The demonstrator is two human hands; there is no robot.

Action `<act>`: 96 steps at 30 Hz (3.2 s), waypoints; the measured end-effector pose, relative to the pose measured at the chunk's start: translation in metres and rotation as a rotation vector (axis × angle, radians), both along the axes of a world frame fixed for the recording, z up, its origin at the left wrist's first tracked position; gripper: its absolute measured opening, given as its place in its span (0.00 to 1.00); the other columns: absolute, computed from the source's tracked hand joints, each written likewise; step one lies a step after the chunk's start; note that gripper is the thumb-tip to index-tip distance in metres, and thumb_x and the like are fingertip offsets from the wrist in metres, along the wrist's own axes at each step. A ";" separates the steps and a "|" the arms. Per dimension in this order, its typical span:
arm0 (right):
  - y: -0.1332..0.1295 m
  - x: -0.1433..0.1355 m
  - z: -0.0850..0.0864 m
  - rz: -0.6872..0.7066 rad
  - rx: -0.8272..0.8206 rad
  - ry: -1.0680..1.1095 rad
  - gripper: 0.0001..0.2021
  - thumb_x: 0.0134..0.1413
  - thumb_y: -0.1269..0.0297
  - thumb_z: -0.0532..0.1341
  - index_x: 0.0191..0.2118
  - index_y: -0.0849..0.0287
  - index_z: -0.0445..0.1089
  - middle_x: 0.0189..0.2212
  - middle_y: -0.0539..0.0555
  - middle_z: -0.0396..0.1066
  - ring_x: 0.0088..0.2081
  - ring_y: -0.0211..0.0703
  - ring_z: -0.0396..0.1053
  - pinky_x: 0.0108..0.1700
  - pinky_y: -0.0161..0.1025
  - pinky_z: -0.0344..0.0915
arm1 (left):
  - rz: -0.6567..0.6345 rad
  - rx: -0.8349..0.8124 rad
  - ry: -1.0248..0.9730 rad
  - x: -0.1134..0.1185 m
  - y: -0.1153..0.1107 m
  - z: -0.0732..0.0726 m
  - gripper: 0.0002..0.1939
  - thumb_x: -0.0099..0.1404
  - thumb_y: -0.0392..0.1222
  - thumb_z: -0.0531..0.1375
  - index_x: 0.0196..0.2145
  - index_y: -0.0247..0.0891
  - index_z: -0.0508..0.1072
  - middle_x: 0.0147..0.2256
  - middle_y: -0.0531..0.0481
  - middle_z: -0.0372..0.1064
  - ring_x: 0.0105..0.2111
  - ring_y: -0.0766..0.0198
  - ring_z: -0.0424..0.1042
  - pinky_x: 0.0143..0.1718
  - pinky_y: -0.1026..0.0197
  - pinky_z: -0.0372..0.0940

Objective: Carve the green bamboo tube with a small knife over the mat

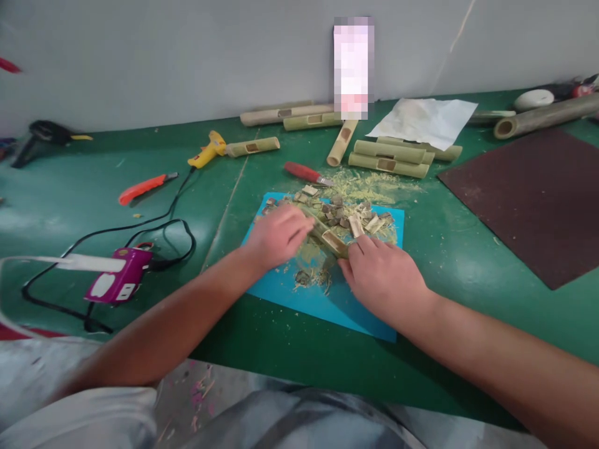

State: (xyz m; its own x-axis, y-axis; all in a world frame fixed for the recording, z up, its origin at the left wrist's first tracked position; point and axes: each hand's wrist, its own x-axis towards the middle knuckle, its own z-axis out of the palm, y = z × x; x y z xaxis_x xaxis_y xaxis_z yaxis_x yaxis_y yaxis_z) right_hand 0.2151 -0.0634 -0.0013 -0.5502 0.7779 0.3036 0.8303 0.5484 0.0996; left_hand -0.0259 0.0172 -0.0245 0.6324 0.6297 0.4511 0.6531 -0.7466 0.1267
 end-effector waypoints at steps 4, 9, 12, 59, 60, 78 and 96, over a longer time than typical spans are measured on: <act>0.000 0.000 0.000 0.013 0.028 0.002 0.16 0.66 0.62 0.53 0.28 0.59 0.70 0.24 0.53 0.68 0.27 0.41 0.65 0.31 0.40 0.53 | 0.004 0.103 -0.040 0.000 0.000 0.001 0.15 0.74 0.39 0.51 0.35 0.34 0.75 0.32 0.46 0.70 0.33 0.63 0.68 0.36 0.60 0.65; 0.000 0.000 0.001 0.015 0.048 0.011 0.16 0.66 0.62 0.54 0.27 0.59 0.70 0.24 0.53 0.68 0.26 0.41 0.65 0.30 0.40 0.54 | -0.023 0.072 -0.073 0.001 0.000 -0.001 0.13 0.74 0.39 0.52 0.37 0.35 0.76 0.33 0.47 0.70 0.33 0.63 0.69 0.36 0.61 0.65; 0.000 0.001 0.001 0.017 0.043 0.023 0.16 0.65 0.62 0.54 0.27 0.59 0.69 0.24 0.53 0.68 0.26 0.41 0.66 0.29 0.40 0.54 | -0.012 0.049 -0.033 0.003 0.000 -0.001 0.14 0.74 0.39 0.51 0.35 0.35 0.75 0.33 0.47 0.70 0.33 0.63 0.68 0.36 0.61 0.65; -0.008 -0.004 0.012 0.019 -0.057 -0.011 0.14 0.63 0.57 0.57 0.29 0.58 0.71 0.25 0.53 0.68 0.29 0.43 0.66 0.32 0.41 0.54 | -0.047 0.104 -0.107 -0.005 -0.012 0.016 0.08 0.72 0.38 0.56 0.42 0.36 0.76 0.38 0.46 0.76 0.38 0.62 0.75 0.42 0.60 0.71; -0.008 -0.003 0.012 0.014 -0.071 -0.002 0.14 0.63 0.56 0.57 0.29 0.58 0.71 0.25 0.53 0.68 0.29 0.43 0.66 0.32 0.41 0.54 | -0.042 0.106 -0.107 -0.006 -0.011 0.016 0.08 0.72 0.37 0.57 0.41 0.36 0.76 0.38 0.46 0.76 0.38 0.62 0.76 0.41 0.60 0.72; 0.000 0.003 0.007 -0.013 -0.029 -0.019 0.12 0.63 0.60 0.57 0.35 0.61 0.73 0.30 0.57 0.71 0.33 0.46 0.66 0.34 0.42 0.56 | 0.042 -0.020 -0.170 -0.010 -0.002 0.010 0.07 0.70 0.34 0.57 0.38 0.36 0.76 0.39 0.46 0.75 0.39 0.63 0.75 0.43 0.59 0.71; 0.000 0.002 0.001 0.013 -0.062 0.057 0.12 0.65 0.63 0.55 0.35 0.62 0.73 0.29 0.56 0.71 0.30 0.44 0.67 0.32 0.40 0.57 | -0.057 0.067 0.009 0.007 -0.018 0.009 0.13 0.74 0.38 0.53 0.36 0.36 0.76 0.33 0.47 0.73 0.34 0.64 0.71 0.35 0.62 0.67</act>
